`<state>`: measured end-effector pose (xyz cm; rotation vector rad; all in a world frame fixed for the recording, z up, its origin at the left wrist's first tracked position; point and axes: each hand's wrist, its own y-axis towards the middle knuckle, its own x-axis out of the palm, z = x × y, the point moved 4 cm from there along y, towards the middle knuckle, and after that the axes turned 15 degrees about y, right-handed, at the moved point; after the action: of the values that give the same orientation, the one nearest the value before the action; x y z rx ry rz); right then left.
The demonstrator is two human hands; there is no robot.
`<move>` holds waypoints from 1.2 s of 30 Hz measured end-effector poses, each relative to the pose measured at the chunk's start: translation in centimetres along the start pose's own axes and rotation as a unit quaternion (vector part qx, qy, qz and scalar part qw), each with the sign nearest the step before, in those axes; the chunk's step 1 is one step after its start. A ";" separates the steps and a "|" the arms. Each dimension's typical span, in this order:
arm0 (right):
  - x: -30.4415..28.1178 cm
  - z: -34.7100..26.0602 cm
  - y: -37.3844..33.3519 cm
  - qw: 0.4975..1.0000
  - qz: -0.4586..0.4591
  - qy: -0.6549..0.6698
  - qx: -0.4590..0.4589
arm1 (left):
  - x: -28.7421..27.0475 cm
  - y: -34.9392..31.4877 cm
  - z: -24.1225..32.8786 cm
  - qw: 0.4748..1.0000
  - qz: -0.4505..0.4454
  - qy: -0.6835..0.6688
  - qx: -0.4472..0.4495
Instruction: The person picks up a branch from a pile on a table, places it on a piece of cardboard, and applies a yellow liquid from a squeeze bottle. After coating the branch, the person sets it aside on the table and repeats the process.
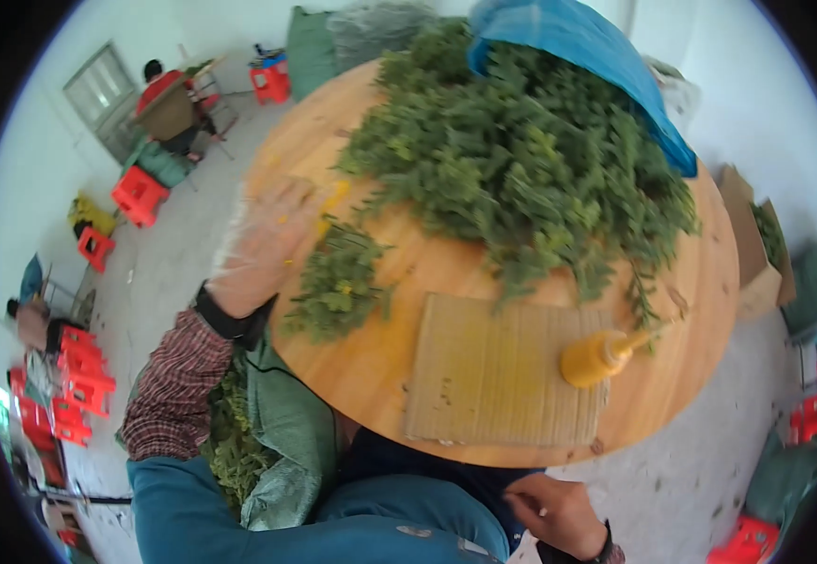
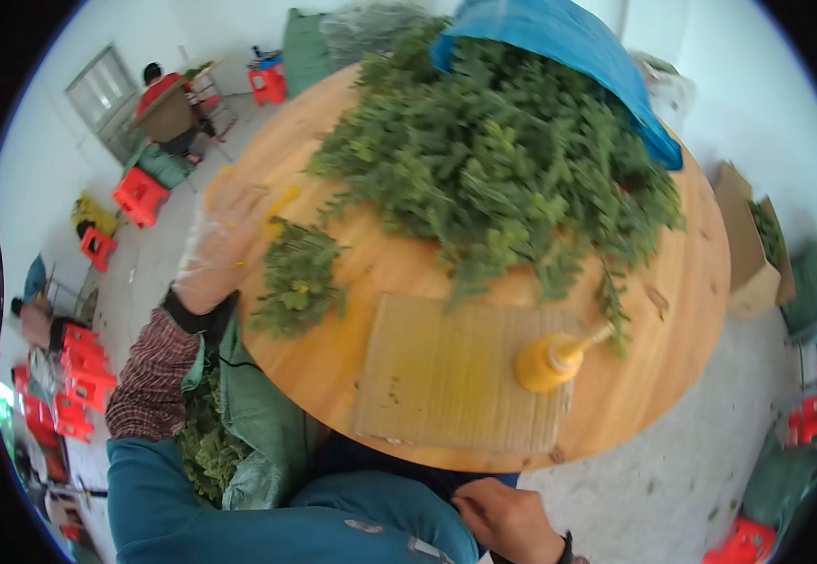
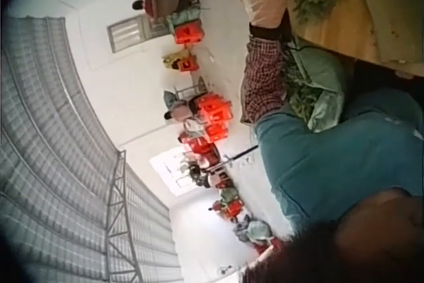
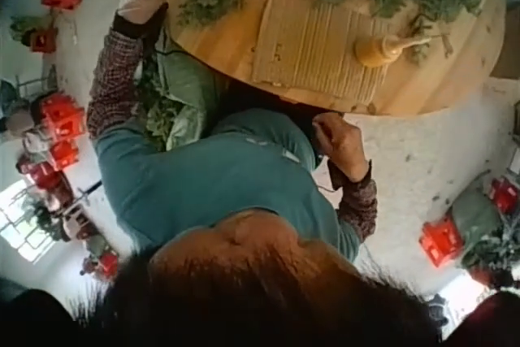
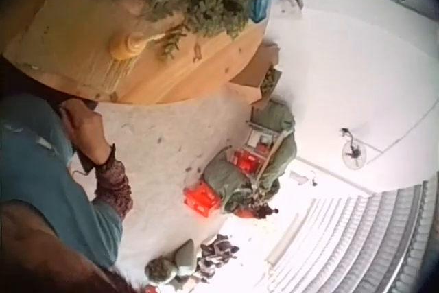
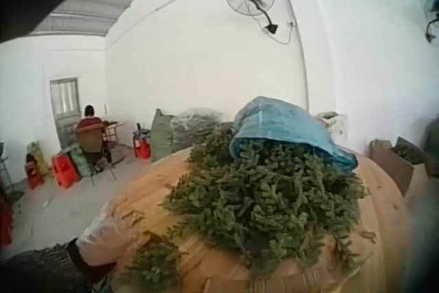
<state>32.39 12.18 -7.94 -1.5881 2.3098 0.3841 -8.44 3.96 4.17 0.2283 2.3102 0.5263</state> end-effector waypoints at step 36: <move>-9.3 0.5 4.1 0.889 0.409 0.207 -0.008 | 1.9 5.3 -4.3 0.970 0.168 -0.112 -0.134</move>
<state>31.71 21.70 -4.50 -0.6394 3.2455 0.2495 -12.78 8.05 7.98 0.5234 1.9642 0.9261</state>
